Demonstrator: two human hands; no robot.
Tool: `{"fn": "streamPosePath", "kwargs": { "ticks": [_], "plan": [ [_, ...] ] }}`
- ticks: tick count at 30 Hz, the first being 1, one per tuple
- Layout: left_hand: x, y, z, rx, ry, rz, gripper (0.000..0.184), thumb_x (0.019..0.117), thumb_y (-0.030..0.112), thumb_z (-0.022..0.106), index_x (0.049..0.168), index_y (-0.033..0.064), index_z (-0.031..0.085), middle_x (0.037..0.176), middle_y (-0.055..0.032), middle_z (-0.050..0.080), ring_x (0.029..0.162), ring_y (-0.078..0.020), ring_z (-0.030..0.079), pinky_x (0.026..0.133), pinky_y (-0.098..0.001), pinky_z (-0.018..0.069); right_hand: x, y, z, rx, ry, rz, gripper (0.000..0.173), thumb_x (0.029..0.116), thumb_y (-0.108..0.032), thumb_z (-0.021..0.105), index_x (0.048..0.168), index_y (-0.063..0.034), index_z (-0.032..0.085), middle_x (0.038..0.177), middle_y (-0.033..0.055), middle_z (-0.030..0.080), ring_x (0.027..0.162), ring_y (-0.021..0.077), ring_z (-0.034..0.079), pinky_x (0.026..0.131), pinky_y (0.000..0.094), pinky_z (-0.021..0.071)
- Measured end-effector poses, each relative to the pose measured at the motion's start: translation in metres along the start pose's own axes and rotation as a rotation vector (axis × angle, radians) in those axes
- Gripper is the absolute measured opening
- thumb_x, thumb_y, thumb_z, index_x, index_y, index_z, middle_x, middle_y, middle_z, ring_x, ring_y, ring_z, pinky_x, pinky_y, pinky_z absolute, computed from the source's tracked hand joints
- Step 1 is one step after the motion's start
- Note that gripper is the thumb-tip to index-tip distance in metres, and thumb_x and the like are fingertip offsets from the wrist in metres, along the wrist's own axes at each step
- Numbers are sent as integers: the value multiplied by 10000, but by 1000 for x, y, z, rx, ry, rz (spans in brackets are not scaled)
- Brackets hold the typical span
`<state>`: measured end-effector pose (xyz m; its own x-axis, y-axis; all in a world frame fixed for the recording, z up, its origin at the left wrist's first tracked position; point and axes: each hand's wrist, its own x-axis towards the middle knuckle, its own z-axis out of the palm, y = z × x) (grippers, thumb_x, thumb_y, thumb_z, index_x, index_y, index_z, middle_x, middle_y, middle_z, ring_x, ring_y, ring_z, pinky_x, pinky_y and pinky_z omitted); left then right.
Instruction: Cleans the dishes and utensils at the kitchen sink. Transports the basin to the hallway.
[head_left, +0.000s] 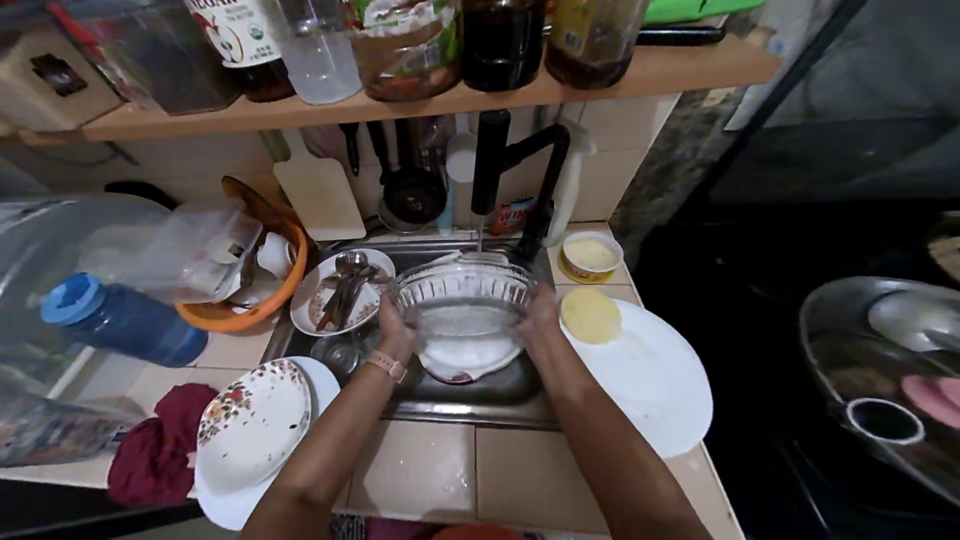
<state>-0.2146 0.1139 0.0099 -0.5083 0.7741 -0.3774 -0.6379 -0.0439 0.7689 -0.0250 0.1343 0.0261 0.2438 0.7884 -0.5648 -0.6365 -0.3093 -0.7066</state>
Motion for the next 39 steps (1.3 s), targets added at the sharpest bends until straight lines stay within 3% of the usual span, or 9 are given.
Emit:
{"fn": "streamPosePath", "kwargs": {
  "ticks": [6, 8, 12, 16, 19, 22, 26, 33, 39],
  "plan": [
    [12, 5, -3, 91, -180, 64, 282, 1066, 197, 325, 841, 146, 487, 680, 15, 533, 601, -96, 546, 578, -256, 490, 7, 5, -24, 42, -126, 151, 287, 1033, -234, 339, 1178, -61, 517, 874, 119, 581, 720, 240, 596, 619, 435, 530],
    [22, 7, -2, 105, -254, 111, 305, 1010, 87, 336, 747, 173, 465, 654, 52, 509, 623, -70, 521, 650, -228, 473, 11, 8, -34, 80, -233, 186, 427, 988, -170, 335, 1385, -56, 447, 928, 149, 583, 733, 264, 608, 659, 430, 546],
    [42, 12, -11, 305, -486, 115, 252, 971, 97, 331, 962, 111, 582, 994, 13, 646, 911, -80, 611, 836, -272, 513, 18, 8, -50, 65, -430, 333, 520, 989, -191, 285, 1489, -52, 298, 1125, 285, 613, 927, 404, 677, 814, 512, 580],
    [53, 30, -16, 902, -768, 152, 509, 957, -9, 338, 1426, 5, 536, 1569, -113, 441, 1298, -177, 519, 1002, -360, 466, 11, 2, -52, -17, -378, 274, 538, 1011, -155, 277, 1547, -144, 233, 1085, 262, 612, 852, 373, 677, 754, 486, 581],
    [58, 27, -11, 1580, -978, 289, 486, 1055, 31, 435, 1540, 9, 423, 1682, -173, 241, 1575, -345, 153, 1256, -498, 198, 1, -2, -47, -170, -321, 117, 624, 1010, -59, 283, 1613, -160, 163, 1144, 263, 584, 797, 333, 673, 719, 451, 583],
    [43, -4, 0, 2179, -1050, 432, 694, 1101, 473, 352, 1611, 10, 265, 1701, -230, 105, 1571, -453, -27, 1235, -642, -48, -8, 3, -41, -267, -302, 12, 699, 984, 18, 325, 1634, -154, 135, 1259, 274, 544, 848, 298, 670, 736, 401, 572],
    [23, -42, 37, 1955, -940, 305, 832, 1082, 513, 403, 1627, -25, 77, 1691, -278, 27, 1575, -439, -7, 1258, -587, 19, -8, 12, -41, -257, -339, -37, 712, 963, 47, 340, 1626, -134, 156, 1260, 257, 545, 862, 279, 677, 735, 374, 576],
    [-19, -61, 48, 1424, -1446, 503, 528, 1105, 206, 385, 1543, -88, 351, 1646, -269, 268, 1568, -369, 178, 1282, -481, 85, -1, 24, -47, -240, -374, -259, 783, 799, 60, 446, 1554, -56, 274, 1005, 69, 589, 726, 66, 582, 606, 236, 495],
    [-19, -34, -13, 1455, -1701, 445, 513, 1111, 224, 320, 1547, -37, 392, 1627, -229, 342, 1550, -369, 251, 1279, -485, 125, 0, 4, -51, -307, -307, -209, 723, 959, 43, 337, 1634, -124, 143, 1238, 259, 556, 893, 280, 663, 773, 385, 567]
  ]
}}
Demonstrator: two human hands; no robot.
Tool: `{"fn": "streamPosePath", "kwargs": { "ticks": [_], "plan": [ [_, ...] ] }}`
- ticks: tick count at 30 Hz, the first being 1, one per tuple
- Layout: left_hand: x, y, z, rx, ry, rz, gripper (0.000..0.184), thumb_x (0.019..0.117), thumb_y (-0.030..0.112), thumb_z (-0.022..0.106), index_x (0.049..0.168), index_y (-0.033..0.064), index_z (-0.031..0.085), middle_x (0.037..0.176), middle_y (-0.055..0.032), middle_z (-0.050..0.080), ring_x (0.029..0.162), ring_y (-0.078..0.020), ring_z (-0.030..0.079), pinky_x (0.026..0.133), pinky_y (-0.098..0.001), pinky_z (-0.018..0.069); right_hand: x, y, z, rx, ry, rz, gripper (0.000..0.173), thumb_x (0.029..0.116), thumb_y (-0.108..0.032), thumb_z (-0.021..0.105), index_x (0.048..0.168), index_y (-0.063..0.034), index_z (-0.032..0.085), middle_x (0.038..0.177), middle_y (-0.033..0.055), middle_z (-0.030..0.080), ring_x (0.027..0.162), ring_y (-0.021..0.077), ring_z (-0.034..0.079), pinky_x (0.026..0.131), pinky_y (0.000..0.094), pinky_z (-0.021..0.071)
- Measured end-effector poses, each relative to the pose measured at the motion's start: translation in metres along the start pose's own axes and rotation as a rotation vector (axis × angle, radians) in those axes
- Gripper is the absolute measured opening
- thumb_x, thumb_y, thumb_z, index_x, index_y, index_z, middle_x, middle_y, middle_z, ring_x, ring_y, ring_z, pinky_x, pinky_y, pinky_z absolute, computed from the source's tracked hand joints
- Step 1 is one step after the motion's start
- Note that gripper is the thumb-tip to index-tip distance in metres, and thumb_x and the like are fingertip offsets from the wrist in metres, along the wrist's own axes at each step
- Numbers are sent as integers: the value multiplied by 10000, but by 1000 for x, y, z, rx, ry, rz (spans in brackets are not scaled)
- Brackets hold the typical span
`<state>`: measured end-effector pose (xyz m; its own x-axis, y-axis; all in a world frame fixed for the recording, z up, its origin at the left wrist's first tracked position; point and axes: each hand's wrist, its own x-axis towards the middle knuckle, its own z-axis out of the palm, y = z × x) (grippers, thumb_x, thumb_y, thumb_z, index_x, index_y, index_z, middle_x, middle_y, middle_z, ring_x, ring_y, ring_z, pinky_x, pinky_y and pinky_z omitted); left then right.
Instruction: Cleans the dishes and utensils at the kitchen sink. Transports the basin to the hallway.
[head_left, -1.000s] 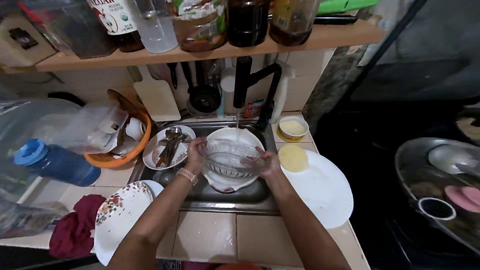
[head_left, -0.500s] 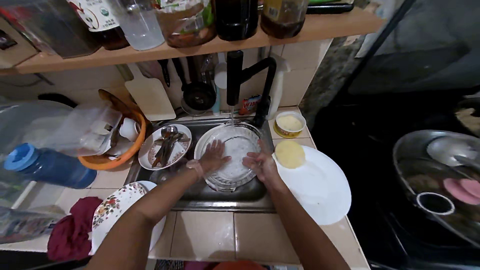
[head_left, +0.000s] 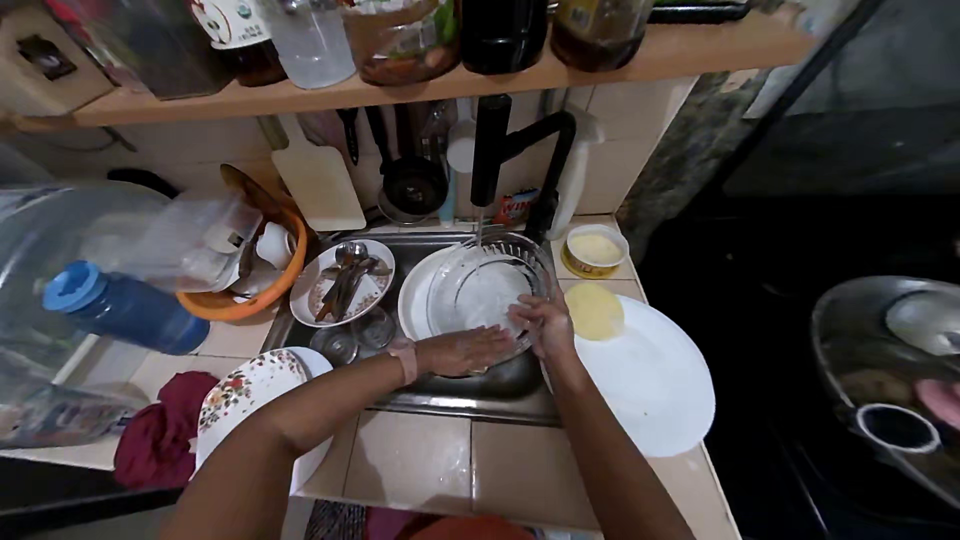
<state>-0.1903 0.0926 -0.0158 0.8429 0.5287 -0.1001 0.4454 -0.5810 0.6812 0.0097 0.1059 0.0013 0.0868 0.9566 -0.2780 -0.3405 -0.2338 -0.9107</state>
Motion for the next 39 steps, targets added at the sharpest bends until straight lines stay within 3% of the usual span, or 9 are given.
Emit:
{"fn": "streamPosePath", "kwargs": {
  "ticks": [5, 7, 8, 11, 13, 17, 23, 33, 39],
  "plan": [
    [-8, -46, -27, 290, 42, -399, 592, 1107, 340, 400, 1598, 22, 315, 1680, -217, 219, 1575, -392, 132, 1269, -553, 75, -13, -15, -5, -38, 51, 6, 756, 935, 45, 387, 1632, -145, 166, 1141, 231, 559, 814, 251, 634, 720, 371, 552],
    [6, -60, -36, 187, 234, -556, 768, 1064, 313, 545, 1609, -58, 152, 1679, -305, 67, 1565, -438, 120, 1263, -530, 159, -19, -17, -4, -56, 60, -12, 764, 930, 70, 403, 1631, -142, 183, 1026, 186, 559, 723, 199, 599, 660, 327, 529],
    [14, -61, -40, 87, 365, -608, 819, 1041, 261, 600, 1612, -60, 109, 1673, -308, 102, 1543, -435, 216, 1241, -525, 244, -22, -18, -4, -57, 59, -20, 763, 930, 76, 410, 1630, -138, 195, 995, 174, 558, 701, 184, 589, 650, 315, 525],
    [29, -42, -51, -162, 614, -721, 548, 1058, 255, 577, 1502, -27, 421, 1384, -316, 563, 1245, -464, 585, 1052, -586, 458, -29, -18, -1, -55, 58, -70, 727, 953, 80, 408, 1625, -114, 209, 909, 127, 539, 644, 145, 556, 621, 290, 512],
    [37, -30, -58, -301, 611, -802, 438, 1058, 292, 571, 1331, -49, 578, 1265, -302, 620, 1159, -441, 611, 998, -590, 470, -32, -16, 2, -73, 49, -106, 721, 950, 77, 405, 1622, -96, 212, 927, 127, 548, 644, 128, 539, 622, 276, 497],
    [58, -57, -58, -466, 686, -799, 315, 1026, 148, 600, 1245, -77, 624, 1156, -260, 649, 990, -327, 631, 888, -478, 517, -36, -16, 7, -118, 46, -149, 735, 929, 90, 416, 1620, -77, 225, 923, 122, 540, 646, 116, 509, 626, 270, 478],
    [39, -22, -50, -354, 704, -800, 369, 979, 225, 697, 1209, -56, 629, 1191, -286, 638, 1064, -412, 622, 918, -570, 495, -40, -19, 10, -113, 44, -160, 772, 894, 86, 416, 1622, -81, 224, 1149, 192, 550, 686, 119, 508, 622, 268, 460],
    [37, -11, -54, -120, 675, -815, 512, 924, 350, 775, 1162, -82, 640, 1117, -315, 651, 1053, -472, 632, 920, -627, 495, -42, -22, 15, -117, 39, -110, 748, 927, 84, 409, 1627, -97, 218, 1005, 166, 550, 670, 137, 517, 619, 282, 466],
    [30, -22, -55, -183, 636, -724, 284, 1027, 135, 593, 1212, -74, 644, 1173, -304, 653, 1082, -446, 635, 948, -593, 488, -42, -22, 15, -117, 68, -81, 758, 926, 95, 415, 1630, -103, 219, 1070, 197, 553, 728, 166, 551, 659, 298, 487]
  ]
}}
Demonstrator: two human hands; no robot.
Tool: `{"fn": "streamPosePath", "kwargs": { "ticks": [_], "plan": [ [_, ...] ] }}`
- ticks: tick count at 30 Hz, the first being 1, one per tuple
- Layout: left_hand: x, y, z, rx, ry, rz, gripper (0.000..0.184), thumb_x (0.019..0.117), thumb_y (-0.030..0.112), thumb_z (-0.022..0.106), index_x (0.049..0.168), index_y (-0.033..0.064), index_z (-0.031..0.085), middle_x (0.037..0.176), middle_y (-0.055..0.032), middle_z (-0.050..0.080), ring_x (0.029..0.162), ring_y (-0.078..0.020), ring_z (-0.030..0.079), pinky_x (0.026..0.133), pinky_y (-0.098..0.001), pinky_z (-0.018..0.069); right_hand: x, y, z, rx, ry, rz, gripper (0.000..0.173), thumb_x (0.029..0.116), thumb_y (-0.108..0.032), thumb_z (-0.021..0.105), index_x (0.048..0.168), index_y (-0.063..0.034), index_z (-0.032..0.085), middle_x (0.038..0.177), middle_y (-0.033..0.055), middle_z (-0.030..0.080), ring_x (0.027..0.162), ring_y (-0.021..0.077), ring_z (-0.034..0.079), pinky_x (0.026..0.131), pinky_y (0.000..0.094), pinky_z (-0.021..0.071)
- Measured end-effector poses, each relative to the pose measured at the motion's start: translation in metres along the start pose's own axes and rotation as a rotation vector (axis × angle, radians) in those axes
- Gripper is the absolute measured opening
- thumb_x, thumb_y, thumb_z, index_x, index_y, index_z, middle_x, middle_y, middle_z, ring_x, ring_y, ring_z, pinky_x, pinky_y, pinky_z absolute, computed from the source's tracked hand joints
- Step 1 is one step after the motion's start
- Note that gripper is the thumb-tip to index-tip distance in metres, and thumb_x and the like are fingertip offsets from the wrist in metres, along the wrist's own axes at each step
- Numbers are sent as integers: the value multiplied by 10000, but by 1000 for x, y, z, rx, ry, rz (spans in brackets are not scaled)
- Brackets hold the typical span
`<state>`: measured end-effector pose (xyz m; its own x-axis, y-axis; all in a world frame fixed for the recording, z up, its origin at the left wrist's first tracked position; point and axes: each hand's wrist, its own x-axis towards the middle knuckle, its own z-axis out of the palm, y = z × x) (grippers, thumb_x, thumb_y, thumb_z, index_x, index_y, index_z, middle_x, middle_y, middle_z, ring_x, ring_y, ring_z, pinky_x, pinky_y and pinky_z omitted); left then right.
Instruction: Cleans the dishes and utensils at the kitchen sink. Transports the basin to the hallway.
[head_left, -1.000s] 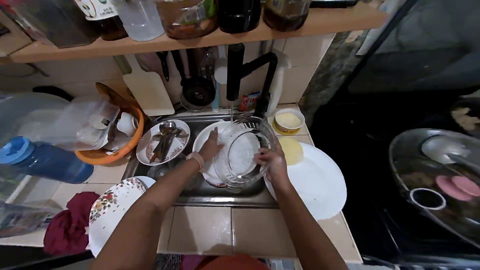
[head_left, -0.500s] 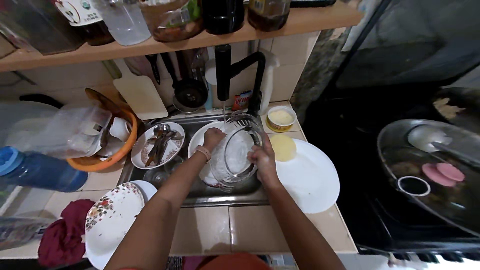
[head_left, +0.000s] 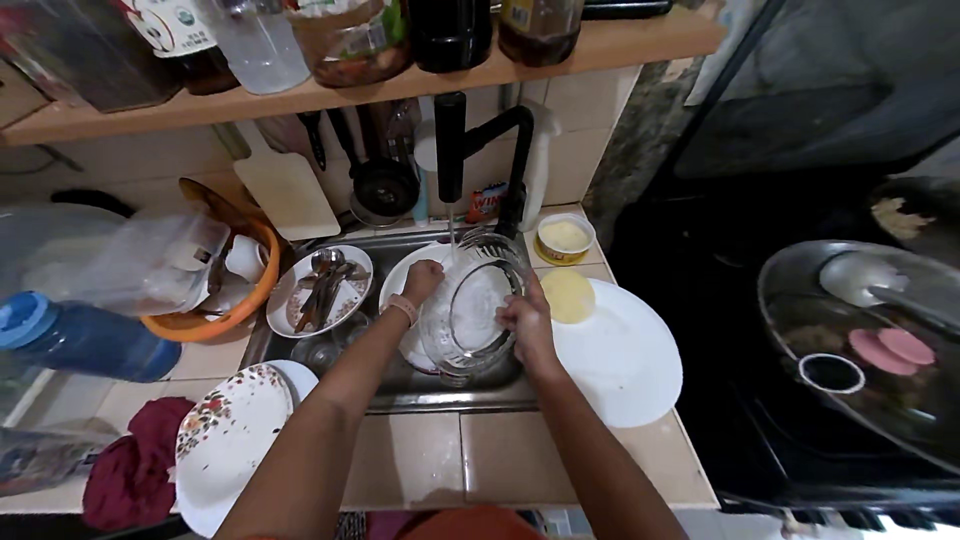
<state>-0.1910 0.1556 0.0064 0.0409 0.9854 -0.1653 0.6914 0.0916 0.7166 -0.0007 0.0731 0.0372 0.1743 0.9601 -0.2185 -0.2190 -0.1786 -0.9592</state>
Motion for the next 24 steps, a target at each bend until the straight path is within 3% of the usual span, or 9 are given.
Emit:
{"fn": "streamPosePath", "kwargs": {
  "ticks": [8, 11, 15, 18, 21, 24],
  "plan": [
    [3, -7, 0, -1, -82, 26, 324, 998, 67, 635, 1284, -81, 601, 1198, -303, 650, 1094, -441, 636, 963, -561, 497, -1, 0, -1, -16, 17, 11, 787, 911, 91, 434, 1636, -119, 211, 1028, 185, 558, 718, 169, 552, 655, 303, 491],
    [5, -6, -2, 71, -93, 66, 283, 1015, 73, 597, 1247, -88, 626, 1163, -309, 656, 1071, -452, 640, 947, -580, 495, -2, 1, -2, 3, 25, 10, 784, 912, 91, 434, 1635, -115, 209, 1013, 178, 553, 710, 164, 548, 646, 296, 488],
    [7, -3, 0, 117, -67, 72, 334, 966, 136, 711, 1186, -106, 642, 1096, -308, 670, 1015, -450, 652, 915, -583, 506, -1, 2, 0, 21, 16, 0, 800, 896, 98, 435, 1633, -108, 200, 964, 153, 544, 667, 135, 518, 610, 275, 465],
    [7, -3, 0, 142, -57, 117, 251, 1004, 100, 623, 1134, -113, 649, 1054, -312, 665, 978, -455, 648, 883, -588, 503, -1, 4, 2, 10, 17, -4, 799, 907, 93, 442, 1639, -113, 194, 944, 142, 540, 657, 132, 514, 608, 276, 464],
    [7, -1, 1, 151, -50, 66, 464, 1004, 229, 667, 1337, -83, 584, 1220, -309, 658, 1136, -471, 638, 999, -593, 491, -1, 5, 2, 19, 5, -1, 788, 910, 83, 444, 1635, -102, 197, 1000, 169, 553, 689, 150, 545, 630, 292, 488],
    [3, 5, -2, 232, -52, 71, 468, 985, 221, 699, 1305, -102, 591, 1198, -322, 657, 1114, -482, 642, 985, -599, 497, -2, 5, 2, 26, -6, 26, 793, 901, 77, 436, 1634, -115, 200, 1035, 182, 547, 717, 169, 564, 647, 304, 501]
  ]
}}
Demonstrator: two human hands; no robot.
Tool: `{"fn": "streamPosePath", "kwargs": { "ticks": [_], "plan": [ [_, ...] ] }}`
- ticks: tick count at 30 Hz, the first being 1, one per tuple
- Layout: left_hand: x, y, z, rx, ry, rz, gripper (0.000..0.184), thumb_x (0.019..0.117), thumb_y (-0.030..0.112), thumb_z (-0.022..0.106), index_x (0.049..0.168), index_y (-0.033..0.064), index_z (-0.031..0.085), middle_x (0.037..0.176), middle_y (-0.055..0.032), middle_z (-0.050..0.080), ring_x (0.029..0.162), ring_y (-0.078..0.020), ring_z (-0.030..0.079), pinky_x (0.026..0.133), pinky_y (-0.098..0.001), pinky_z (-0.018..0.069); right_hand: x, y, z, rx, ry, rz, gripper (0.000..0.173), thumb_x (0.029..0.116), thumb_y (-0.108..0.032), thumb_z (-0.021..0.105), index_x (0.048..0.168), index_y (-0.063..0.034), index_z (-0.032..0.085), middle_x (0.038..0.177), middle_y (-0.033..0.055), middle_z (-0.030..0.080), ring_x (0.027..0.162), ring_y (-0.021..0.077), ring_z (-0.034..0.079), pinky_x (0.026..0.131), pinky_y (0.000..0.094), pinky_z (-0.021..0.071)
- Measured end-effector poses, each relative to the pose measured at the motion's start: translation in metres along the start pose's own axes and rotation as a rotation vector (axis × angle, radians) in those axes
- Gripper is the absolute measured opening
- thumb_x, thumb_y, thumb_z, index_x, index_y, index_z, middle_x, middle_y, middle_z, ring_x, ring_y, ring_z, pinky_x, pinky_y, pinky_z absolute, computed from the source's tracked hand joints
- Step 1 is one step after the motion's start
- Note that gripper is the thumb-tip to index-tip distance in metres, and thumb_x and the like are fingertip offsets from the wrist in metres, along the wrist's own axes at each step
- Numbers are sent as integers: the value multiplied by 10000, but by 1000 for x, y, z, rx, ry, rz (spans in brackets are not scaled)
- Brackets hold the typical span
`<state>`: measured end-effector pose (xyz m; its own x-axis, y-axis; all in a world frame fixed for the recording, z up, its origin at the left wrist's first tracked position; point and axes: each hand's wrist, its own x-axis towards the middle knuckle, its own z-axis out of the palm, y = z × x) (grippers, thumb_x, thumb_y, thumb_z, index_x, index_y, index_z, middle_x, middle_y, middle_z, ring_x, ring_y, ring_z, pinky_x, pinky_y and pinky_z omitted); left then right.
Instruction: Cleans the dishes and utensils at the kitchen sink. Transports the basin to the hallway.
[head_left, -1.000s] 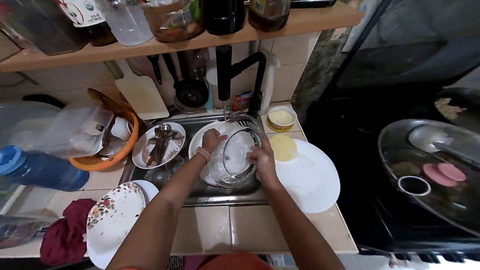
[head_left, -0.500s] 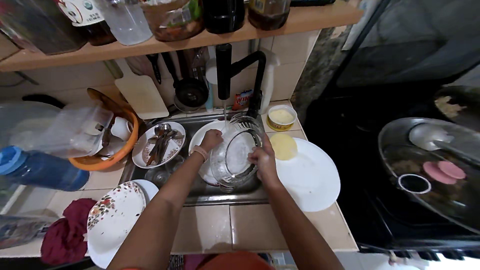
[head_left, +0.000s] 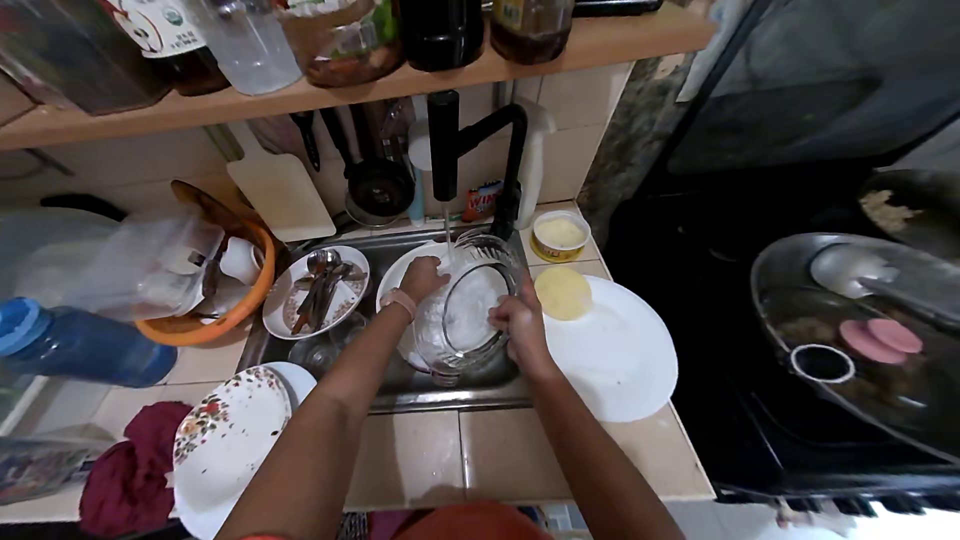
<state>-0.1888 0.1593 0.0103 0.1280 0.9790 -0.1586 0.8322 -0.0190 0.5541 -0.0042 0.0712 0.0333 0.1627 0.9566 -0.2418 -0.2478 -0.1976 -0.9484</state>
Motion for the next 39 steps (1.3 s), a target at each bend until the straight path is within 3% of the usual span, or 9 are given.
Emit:
{"fn": "streamPosePath", "kwargs": {
  "ticks": [4, 7, 10, 16, 21, 24, 28, 34, 39],
  "plan": [
    [-4, 0, -13, 104, -30, 97, 262, 1013, 86, 602, 1175, -116, 644, 1088, -320, 674, 1025, -481, 659, 928, -595, 508, 0, -2, 0, 31, 11, 33, 773, 923, 82, 413, 1636, -124, 199, 1020, 181, 547, 685, 162, 551, 613, 292, 483],
    [2, -9, -9, 83, -35, 84, 361, 1014, 172, 643, 1240, -109, 628, 1103, -314, 681, 1041, -475, 663, 949, -594, 508, 0, -4, 2, 57, 17, 77, 776, 919, 86, 401, 1636, -125, 191, 1025, 184, 536, 671, 163, 545, 604, 284, 476],
    [7, -13, -7, 94, -23, 89, 355, 1016, 226, 650, 1134, -108, 655, 1018, -309, 677, 971, -470, 663, 895, -605, 513, 0, -4, 3, 48, 23, 98, 747, 942, 77, 411, 1633, -132, 219, 1045, 195, 545, 676, 168, 555, 613, 289, 487],
    [9, -14, -8, 201, -22, 168, 239, 1044, 87, 547, 1063, -107, 684, 1047, -309, 685, 1015, -475, 668, 927, -592, 508, 6, -2, 0, 50, 5, 133, 755, 922, 76, 398, 1625, -138, 225, 1075, 193, 547, 687, 176, 557, 616, 304, 493],
    [9, 5, 3, 112, 0, 82, 438, 1052, 182, 582, 1417, -53, 522, 1286, -318, 626, 1210, -493, 606, 1047, -601, 468, 13, 1, 0, 79, 19, 228, 704, 967, 29, 381, 1626, -147, 207, 1120, 223, 559, 712, 225, 595, 626, 347, 517],
    [24, 28, 2, 42, 21, 137, 448, 1079, 210, 535, 1456, -30, 507, 1363, -288, 601, 1282, -448, 577, 1101, -565, 429, 19, -1, -1, 55, -34, 299, 662, 997, -13, 367, 1624, -158, 213, 1202, 252, 542, 800, 282, 626, 693, 393, 547],
    [63, 34, 11, -5, 29, 345, 288, 1049, 165, 578, 1216, -27, 713, 1293, -234, 666, 1260, -374, 611, 1135, -512, 416, 35, 1, -4, 49, -119, 349, 629, 1012, -42, 355, 1615, -167, 230, 1128, 228, 569, 741, 274, 625, 666, 402, 549],
    [57, 52, 0, 58, -133, 562, 300, 1002, 181, 661, 1226, -8, 726, 1209, -227, 715, 1198, -383, 658, 1097, -546, 446, 52, 6, -5, 98, -243, 405, 597, 1002, -93, 310, 1592, -171, 256, 1089, 227, 601, 776, 302, 657, 717, 439, 570],
    [70, 32, -24, 131, -140, 410, 245, 1004, 106, 612, 1154, -36, 744, 1171, -252, 712, 1169, -398, 657, 1064, -559, 458, 59, 11, -2, 120, -320, 413, 593, 1031, -124, 290, 1617, -176, 211, 1142, 263, 605, 839, 338, 672, 770, 460, 573]
  ]
}}
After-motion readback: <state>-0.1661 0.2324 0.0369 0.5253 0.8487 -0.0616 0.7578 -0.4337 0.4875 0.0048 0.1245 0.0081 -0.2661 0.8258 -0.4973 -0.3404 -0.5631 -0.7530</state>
